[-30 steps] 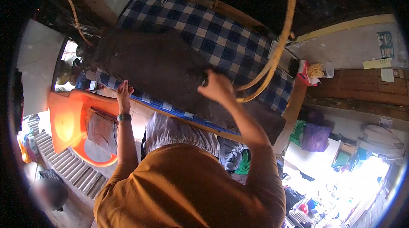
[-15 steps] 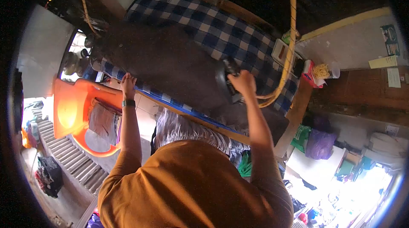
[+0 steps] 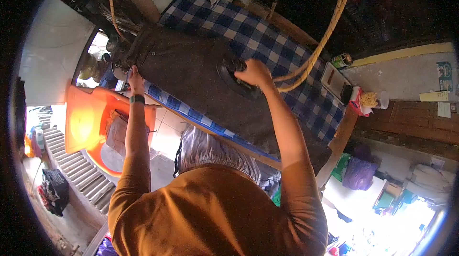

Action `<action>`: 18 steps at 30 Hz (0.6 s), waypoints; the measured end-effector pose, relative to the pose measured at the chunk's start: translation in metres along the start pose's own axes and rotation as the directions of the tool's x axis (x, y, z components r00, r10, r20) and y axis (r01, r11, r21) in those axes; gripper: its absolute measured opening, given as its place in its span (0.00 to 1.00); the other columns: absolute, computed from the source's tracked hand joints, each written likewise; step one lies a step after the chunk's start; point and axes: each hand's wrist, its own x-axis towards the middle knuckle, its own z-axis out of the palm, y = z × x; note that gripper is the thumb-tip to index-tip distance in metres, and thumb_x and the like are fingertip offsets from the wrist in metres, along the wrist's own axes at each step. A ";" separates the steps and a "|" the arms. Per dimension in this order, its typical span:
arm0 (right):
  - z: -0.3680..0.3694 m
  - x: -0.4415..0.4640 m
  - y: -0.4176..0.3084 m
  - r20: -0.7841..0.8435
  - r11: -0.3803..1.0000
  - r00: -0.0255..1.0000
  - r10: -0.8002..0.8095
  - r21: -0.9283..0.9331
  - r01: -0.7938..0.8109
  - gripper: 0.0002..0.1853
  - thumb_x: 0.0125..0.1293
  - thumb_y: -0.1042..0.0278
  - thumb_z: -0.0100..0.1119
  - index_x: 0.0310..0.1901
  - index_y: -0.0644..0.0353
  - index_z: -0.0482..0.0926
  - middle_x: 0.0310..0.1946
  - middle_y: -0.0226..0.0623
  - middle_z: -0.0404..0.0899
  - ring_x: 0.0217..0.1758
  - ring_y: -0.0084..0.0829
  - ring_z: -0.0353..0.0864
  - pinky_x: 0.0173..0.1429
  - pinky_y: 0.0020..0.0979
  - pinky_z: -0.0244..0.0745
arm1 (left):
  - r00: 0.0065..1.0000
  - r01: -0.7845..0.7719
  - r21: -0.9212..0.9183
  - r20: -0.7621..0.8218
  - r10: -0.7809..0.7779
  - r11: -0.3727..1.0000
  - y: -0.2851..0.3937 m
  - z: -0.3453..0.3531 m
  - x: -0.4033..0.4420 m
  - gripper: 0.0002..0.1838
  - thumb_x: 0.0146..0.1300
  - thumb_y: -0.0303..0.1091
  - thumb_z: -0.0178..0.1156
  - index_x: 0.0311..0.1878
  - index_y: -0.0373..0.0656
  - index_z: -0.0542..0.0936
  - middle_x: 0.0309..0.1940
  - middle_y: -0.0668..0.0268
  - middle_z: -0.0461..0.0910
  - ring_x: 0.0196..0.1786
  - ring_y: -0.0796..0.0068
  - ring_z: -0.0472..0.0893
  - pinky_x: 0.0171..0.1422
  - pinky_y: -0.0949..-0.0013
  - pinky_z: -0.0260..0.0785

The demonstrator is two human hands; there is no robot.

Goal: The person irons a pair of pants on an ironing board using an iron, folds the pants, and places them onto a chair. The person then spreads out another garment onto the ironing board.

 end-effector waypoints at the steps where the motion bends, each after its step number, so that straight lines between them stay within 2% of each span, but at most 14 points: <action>1: 0.003 0.018 -0.004 -0.038 1.000 0.999 -0.005 0.015 0.006 0.18 0.46 0.55 0.63 0.28 0.64 0.81 0.14 0.43 0.77 0.20 0.33 0.81 0.31 0.34 0.74 | 1.000 0.008 0.008 0.007 -0.008 1.000 0.015 -0.001 -0.007 0.28 0.63 0.54 0.58 0.54 0.37 0.73 0.39 0.64 0.80 0.39 0.73 0.78 0.39 0.70 0.72; 3: 0.004 0.035 -0.021 0.051 0.999 0.998 0.042 0.026 -0.043 0.18 0.45 0.55 0.63 0.29 0.65 0.81 0.16 0.43 0.78 0.20 0.35 0.81 0.31 0.33 0.75 | 0.987 0.146 0.137 -0.089 -0.135 0.980 0.026 -0.007 -0.013 0.29 0.65 0.51 0.57 0.60 0.39 0.69 0.45 0.62 0.77 0.42 0.68 0.78 0.43 0.65 0.74; 4: 0.007 0.030 -0.032 0.123 0.994 0.988 0.092 0.040 -0.098 0.20 0.44 0.53 0.64 0.30 0.65 0.81 0.20 0.46 0.80 0.26 0.39 0.82 0.34 0.37 0.76 | 0.987 0.158 0.216 -0.046 -0.152 0.964 0.022 -0.016 -0.007 0.29 0.67 0.48 0.54 0.65 0.41 0.65 0.53 0.58 0.73 0.45 0.63 0.78 0.45 0.61 0.75; 5: 0.008 0.018 -0.050 0.186 0.987 0.972 0.141 0.048 -0.153 0.22 0.43 0.52 0.64 0.31 0.66 0.82 0.24 0.49 0.81 0.31 0.43 0.84 0.37 0.40 0.77 | 0.987 0.159 0.215 -0.031 -0.156 0.964 0.011 -0.027 0.002 0.29 0.67 0.48 0.54 0.65 0.41 0.65 0.53 0.58 0.73 0.45 0.63 0.78 0.45 0.61 0.75; 7: 0.043 -0.010 -0.059 0.119 0.996 0.992 -0.042 -0.070 0.051 0.21 0.41 0.53 0.62 0.33 0.63 0.82 0.27 0.48 0.82 0.31 0.43 0.83 0.39 0.38 0.77 | 0.985 0.137 0.112 0.092 -0.148 0.984 -0.017 -0.051 0.018 0.27 0.68 0.45 0.51 0.65 0.41 0.65 0.58 0.58 0.70 0.47 0.59 0.77 0.48 0.59 0.74; 8: 0.042 -0.036 -0.080 0.200 0.998 0.980 -0.015 -0.050 0.026 0.22 0.40 0.53 0.62 0.35 0.61 0.82 0.30 0.48 0.82 0.36 0.47 0.82 0.43 0.42 0.77 | 0.973 0.043 0.161 0.217 -0.078 0.986 -0.035 -0.075 0.036 0.27 0.68 0.44 0.52 0.65 0.41 0.65 0.60 0.58 0.68 0.50 0.58 0.76 0.49 0.57 0.74; 9: 0.060 -0.056 -0.081 0.203 0.997 0.978 -0.046 -0.048 0.057 0.22 0.40 0.54 0.61 0.36 0.60 0.82 0.31 0.49 0.82 0.36 0.48 0.82 0.44 0.43 0.77 | 0.937 -0.053 0.192 0.349 -0.017 0.980 -0.052 -0.087 0.046 0.26 0.68 0.44 0.52 0.65 0.41 0.65 0.63 0.58 0.66 0.53 0.56 0.75 0.49 0.56 0.74; 10: 0.082 -0.074 -0.077 0.163 0.998 0.985 -0.061 0.017 0.059 0.22 0.41 0.54 0.62 0.38 0.59 0.82 0.32 0.51 0.81 0.37 0.49 0.82 0.46 0.44 0.76 | 0.972 0.072 0.171 0.210 -0.108 0.983 -0.041 -0.074 0.038 0.26 0.68 0.42 0.50 0.66 0.42 0.63 0.65 0.59 0.63 0.56 0.56 0.73 0.49 0.54 0.74; 11: 0.087 -0.092 -0.081 0.201 1.000 0.979 0.002 0.018 -0.006 0.22 0.43 0.55 0.62 0.40 0.59 0.81 0.32 0.53 0.81 0.38 0.49 0.82 0.47 0.44 0.77 | 0.977 0.192 0.138 0.068 -0.202 0.972 -0.026 -0.060 0.032 0.26 0.68 0.39 0.49 0.67 0.43 0.61 0.68 0.60 0.60 0.59 0.56 0.71 0.50 0.53 0.73; 13: 0.086 -0.125 -0.073 0.177 0.993 0.981 0.084 0.066 -0.097 0.23 0.47 0.55 0.62 0.44 0.59 0.81 0.34 0.53 0.81 0.40 0.49 0.82 0.48 0.44 0.77 | 0.982 0.178 0.228 0.023 -0.188 0.957 -0.030 -0.063 0.045 0.26 0.69 0.37 0.47 0.69 0.46 0.59 0.69 0.60 0.59 0.62 0.57 0.69 0.53 0.51 0.71; 15: 0.090 -0.156 -0.040 0.080 0.972 0.974 0.211 0.088 -0.218 0.24 0.47 0.54 0.62 0.45 0.59 0.81 0.35 0.52 0.81 0.40 0.49 0.82 0.48 0.43 0.77 | 0.986 0.113 0.182 0.104 -0.134 0.977 -0.037 -0.074 0.055 0.27 0.69 0.37 0.46 0.70 0.48 0.57 0.67 0.60 0.60 0.62 0.57 0.69 0.55 0.50 0.69; 17: 0.074 -0.191 -0.001 -0.100 0.932 0.938 0.332 0.191 -0.309 0.24 0.47 0.54 0.62 0.45 0.60 0.80 0.35 0.52 0.81 0.39 0.51 0.81 0.46 0.43 0.77 | 0.945 0.261 -0.119 0.232 -0.229 0.958 -0.045 -0.093 0.071 0.24 0.69 0.38 0.46 0.67 0.49 0.61 0.64 0.60 0.65 0.60 0.57 0.71 0.54 0.52 0.70; 18: 0.055 -0.207 0.019 -0.175 0.916 0.907 0.383 0.197 -0.349 0.25 0.47 0.52 0.61 0.42 0.64 0.80 0.35 0.56 0.80 0.40 0.51 0.81 0.46 0.44 0.76 | 0.960 0.223 -0.141 0.202 -0.193 0.965 -0.046 -0.096 0.074 0.22 0.69 0.39 0.46 0.65 0.50 0.63 0.62 0.59 0.67 0.58 0.57 0.72 0.52 0.52 0.70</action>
